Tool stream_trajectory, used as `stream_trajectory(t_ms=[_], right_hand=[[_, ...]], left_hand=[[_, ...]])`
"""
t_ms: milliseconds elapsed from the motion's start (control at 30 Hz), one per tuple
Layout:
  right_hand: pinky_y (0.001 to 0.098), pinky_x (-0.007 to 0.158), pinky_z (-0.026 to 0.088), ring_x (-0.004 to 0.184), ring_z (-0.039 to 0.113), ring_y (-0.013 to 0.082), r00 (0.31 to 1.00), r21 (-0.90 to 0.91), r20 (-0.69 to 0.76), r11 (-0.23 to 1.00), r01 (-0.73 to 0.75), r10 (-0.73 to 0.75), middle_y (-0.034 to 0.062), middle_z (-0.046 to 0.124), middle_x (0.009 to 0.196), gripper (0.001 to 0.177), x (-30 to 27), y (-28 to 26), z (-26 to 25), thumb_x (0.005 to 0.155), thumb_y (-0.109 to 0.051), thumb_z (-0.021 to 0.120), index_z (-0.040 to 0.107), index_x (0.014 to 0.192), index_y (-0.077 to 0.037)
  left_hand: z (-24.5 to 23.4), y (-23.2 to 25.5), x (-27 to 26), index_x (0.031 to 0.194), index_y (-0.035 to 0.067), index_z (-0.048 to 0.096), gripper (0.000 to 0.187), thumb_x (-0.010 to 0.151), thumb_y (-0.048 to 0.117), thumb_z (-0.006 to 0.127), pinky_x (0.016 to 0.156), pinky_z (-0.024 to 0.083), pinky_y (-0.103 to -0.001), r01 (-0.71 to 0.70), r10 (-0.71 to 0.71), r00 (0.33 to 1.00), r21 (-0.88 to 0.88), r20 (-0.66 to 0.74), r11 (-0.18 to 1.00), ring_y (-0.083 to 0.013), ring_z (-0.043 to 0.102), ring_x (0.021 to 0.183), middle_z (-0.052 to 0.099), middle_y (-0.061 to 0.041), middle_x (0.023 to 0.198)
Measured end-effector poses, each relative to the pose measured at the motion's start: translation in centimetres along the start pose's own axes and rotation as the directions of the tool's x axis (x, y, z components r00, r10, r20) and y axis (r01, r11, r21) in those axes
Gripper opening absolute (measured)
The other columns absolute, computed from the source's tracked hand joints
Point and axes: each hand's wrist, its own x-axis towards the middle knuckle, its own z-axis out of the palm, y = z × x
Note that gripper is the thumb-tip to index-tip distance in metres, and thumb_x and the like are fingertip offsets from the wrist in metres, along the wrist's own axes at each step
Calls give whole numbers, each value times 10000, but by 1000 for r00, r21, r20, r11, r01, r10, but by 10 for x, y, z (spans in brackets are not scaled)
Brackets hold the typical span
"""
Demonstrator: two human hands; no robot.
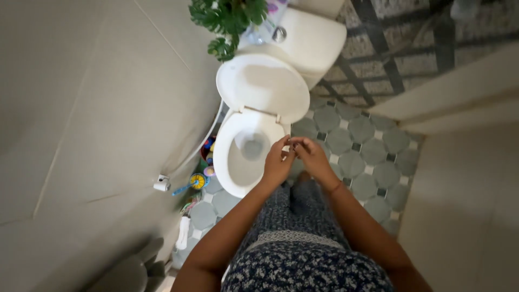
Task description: Cleaning the toilet bowl with liquid cleaner and a brush
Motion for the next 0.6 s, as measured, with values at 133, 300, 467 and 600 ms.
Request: stream_trajectory(t_ms=[133, 300, 467, 600], right_hand=[[355, 740, 593, 793, 685, 209, 998, -86, 58, 996, 32, -27, 140, 727, 933, 271, 69, -31, -11, 1001, -128, 608, 734, 1230, -55], [291, 695, 555, 760, 691, 185, 965, -127, 133, 961, 244, -227, 127, 722, 905, 242, 229, -8, -47, 989, -86, 596, 721, 1193, -48], [427, 745, 598, 856, 724, 353, 887, -492, 143, 746, 449, -440, 187, 727, 940, 171, 378, -19, -43, 950, -140, 694, 746, 1098, -71], [485, 791, 594, 921, 725, 368, 920, -628, 99, 694, 354, -380, 149, 715, 948, 255, 431, -20, -32, 875, -211, 787, 684, 1061, -69]], left_hand=[[-5, 28, 55, 1529, 33, 472, 544, 1002, 139, 560, 902, 575, -465, -19, 21, 999, 55, -50, 998, -358, 714, 1076, 571, -239, 1397], [-17, 78, 98, 1631, 49, 289, 727, 1008, 246, 605, 1081, 482, -551, 30, -26, 989, 27, -143, 999, -424, 576, 1315, 410, -296, 1539], [-12, 71, 141, 1638, 89, 279, 745, 999, 264, 621, 1024, 526, -535, 85, -71, 965, 41, -251, 996, -419, 621, 1258, 430, -268, 1523], [1, 55, 160, 1634, 109, 301, 751, 986, 257, 649, 1007, 547, -524, 139, -126, 934, 14, -333, 990, -395, 652, 1213, 455, -252, 1508]])
